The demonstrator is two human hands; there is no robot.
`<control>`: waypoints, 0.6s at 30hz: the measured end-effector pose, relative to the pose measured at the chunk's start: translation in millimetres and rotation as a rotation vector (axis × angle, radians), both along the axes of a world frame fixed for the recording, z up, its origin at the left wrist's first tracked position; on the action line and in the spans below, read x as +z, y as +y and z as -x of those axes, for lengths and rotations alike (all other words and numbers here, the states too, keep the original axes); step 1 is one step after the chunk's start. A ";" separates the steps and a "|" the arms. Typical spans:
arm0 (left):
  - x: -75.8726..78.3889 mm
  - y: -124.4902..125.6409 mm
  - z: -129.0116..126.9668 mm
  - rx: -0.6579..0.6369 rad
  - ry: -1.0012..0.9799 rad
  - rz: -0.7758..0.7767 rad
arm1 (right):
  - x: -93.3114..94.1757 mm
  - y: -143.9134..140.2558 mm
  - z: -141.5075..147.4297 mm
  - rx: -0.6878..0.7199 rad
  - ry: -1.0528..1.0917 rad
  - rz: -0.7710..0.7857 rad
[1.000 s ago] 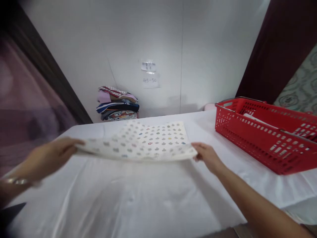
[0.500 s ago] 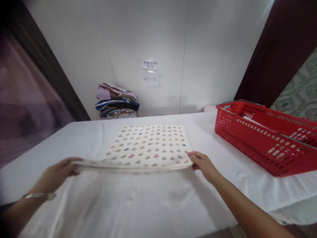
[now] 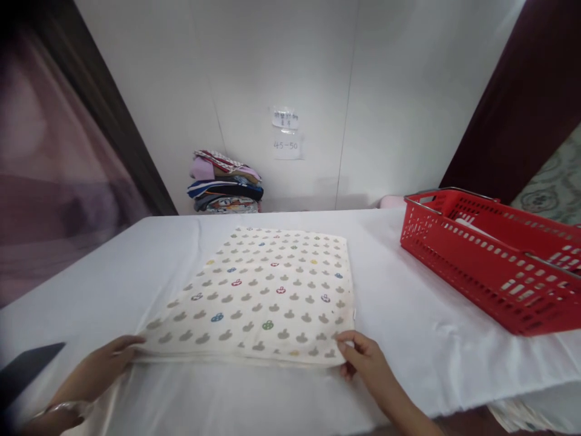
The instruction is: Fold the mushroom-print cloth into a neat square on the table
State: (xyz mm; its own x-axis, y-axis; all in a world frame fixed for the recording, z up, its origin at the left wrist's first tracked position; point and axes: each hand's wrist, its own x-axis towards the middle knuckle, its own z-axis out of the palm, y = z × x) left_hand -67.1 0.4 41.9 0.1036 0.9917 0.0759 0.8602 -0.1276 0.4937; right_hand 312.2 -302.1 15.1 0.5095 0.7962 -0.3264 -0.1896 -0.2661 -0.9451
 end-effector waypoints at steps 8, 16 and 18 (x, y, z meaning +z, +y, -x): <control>4.3 -123.7 -131.1 -0.872 -0.064 -0.479 | 43.7 28.3 27.8 0.035 -0.138 -0.143; 2.4 -174.5 -211.7 -0.946 -0.379 -0.244 | 56.3 32.4 53.4 0.072 -0.182 -0.300; 13.7 -168.3 -203.3 -0.993 -0.409 -0.205 | 51.5 29.8 44.8 -0.007 -0.097 -0.341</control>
State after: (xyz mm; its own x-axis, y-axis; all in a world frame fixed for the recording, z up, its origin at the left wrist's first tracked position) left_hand 136.1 -167.8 55.7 0.7798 0.4443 0.4409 0.1038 -0.7864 0.6089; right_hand 267.4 -272.3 66.6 0.5307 0.8475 0.0084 -0.0949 0.0693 -0.9931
